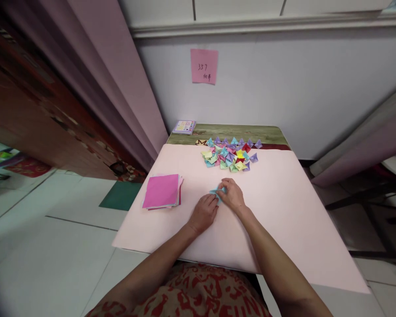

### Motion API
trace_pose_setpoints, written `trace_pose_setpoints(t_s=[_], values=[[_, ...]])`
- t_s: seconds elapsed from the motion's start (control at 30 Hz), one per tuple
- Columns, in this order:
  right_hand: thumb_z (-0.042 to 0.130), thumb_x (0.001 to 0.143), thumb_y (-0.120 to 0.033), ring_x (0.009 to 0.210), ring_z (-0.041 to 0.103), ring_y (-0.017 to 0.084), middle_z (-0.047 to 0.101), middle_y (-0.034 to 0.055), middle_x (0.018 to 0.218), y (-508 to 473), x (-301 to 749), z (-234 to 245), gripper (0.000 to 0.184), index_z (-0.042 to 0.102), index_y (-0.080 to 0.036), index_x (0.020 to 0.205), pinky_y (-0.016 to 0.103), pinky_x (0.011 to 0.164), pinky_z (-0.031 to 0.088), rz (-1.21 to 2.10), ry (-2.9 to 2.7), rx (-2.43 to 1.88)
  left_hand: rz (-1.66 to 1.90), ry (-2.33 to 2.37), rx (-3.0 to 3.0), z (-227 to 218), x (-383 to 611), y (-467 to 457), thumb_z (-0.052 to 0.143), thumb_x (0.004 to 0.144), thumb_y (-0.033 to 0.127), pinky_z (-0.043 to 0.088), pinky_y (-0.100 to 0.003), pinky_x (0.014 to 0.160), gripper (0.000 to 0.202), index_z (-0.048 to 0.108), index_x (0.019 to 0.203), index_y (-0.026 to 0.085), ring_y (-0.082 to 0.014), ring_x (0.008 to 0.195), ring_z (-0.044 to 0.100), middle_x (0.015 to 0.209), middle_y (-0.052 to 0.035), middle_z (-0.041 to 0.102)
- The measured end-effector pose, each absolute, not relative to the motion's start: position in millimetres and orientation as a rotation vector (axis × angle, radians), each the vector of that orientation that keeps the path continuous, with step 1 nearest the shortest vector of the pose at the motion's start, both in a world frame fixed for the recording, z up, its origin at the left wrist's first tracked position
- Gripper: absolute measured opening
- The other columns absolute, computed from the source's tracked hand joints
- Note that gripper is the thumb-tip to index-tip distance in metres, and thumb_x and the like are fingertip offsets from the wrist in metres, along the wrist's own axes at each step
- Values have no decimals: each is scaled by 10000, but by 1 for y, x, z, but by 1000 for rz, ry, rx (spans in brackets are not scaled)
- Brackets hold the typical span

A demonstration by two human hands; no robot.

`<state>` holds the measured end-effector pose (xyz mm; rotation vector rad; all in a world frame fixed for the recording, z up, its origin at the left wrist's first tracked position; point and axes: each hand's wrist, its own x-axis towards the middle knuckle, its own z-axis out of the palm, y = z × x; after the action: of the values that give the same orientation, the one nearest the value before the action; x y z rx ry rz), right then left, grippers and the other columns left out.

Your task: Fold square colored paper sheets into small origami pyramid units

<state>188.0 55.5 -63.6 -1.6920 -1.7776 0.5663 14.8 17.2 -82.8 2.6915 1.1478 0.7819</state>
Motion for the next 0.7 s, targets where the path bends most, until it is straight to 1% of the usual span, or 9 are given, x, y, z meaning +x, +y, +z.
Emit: trace_pose_setpoints(t_s=[0.1,0.23,0.3,0.37,0.43,0.5,0.63,0.7], values=[[652,770,-306,1040,607,216,604,54,1210,46,186,-68,75,684,-241,788,349,839,493,521,-1765,-1620,787,1151,2691,-83,15,17,447,936,185,472,-468,1012,269,579,1162,124,-265,1153,557,1166,-141,620],[611,816,-253,1142,554,236,622,59,1238,30,184,-71,86,692,-250,844,390,940,449,301,-1829,-1545,801,1146,2701,-83,15,17,437,941,186,478,-469,1007,246,589,1126,129,-263,1135,567,1118,-135,629],[578,860,-244,1099,574,227,669,52,1170,22,183,-71,130,705,-256,882,382,948,424,226,-1913,-1531,811,1146,2704,-84,15,16,429,942,177,485,-464,1002,239,589,1114,130,-257,1114,575,1088,-134,629],[546,902,-255,1019,605,214,711,46,1060,15,182,-72,173,718,-262,914,364,927,411,200,-1986,-1557,824,1150,2707,-86,14,16,419,937,157,488,-467,1003,235,585,1102,137,-252,1108,579,1076,-136,627],[521,926,-264,973,619,205,728,41,999,10,181,-73,207,728,-267,939,352,915,402,193,-2025,-1588,828,1151,2707,-88,14,16,406,929,132,483,-477,1013,230,582,1077,146,-252,1113,580,1063,-134,629],[508,935,-265,978,622,204,732,38,1001,6,180,-74,226,733,-270,957,347,918,397,188,-2049,-1587,821,1172,2689,-91,14,15,391,921,112,483,-480,1012,239,572,1074,147,-254,1108,585,1043,-131,632],[473,955,-266,984,627,211,737,38,1007,2,179,-74,265,737,-272,974,353,919,404,183,-2104,-1551,828,1250,2634,-92,13,14,383,925,118,504,-477,970,344,496,1250,128,-269,1122,576,1107,-150,615],[462,955,-256,985,627,217,736,43,1029,0,179,-74,278,736,-272,995,357,912,418,201,-2144,-1526,818,1244,2632,-91,13,14,396,923,123,505,-474,960,343,503,1248,144,-268,1105,573,1108,-144,609]])
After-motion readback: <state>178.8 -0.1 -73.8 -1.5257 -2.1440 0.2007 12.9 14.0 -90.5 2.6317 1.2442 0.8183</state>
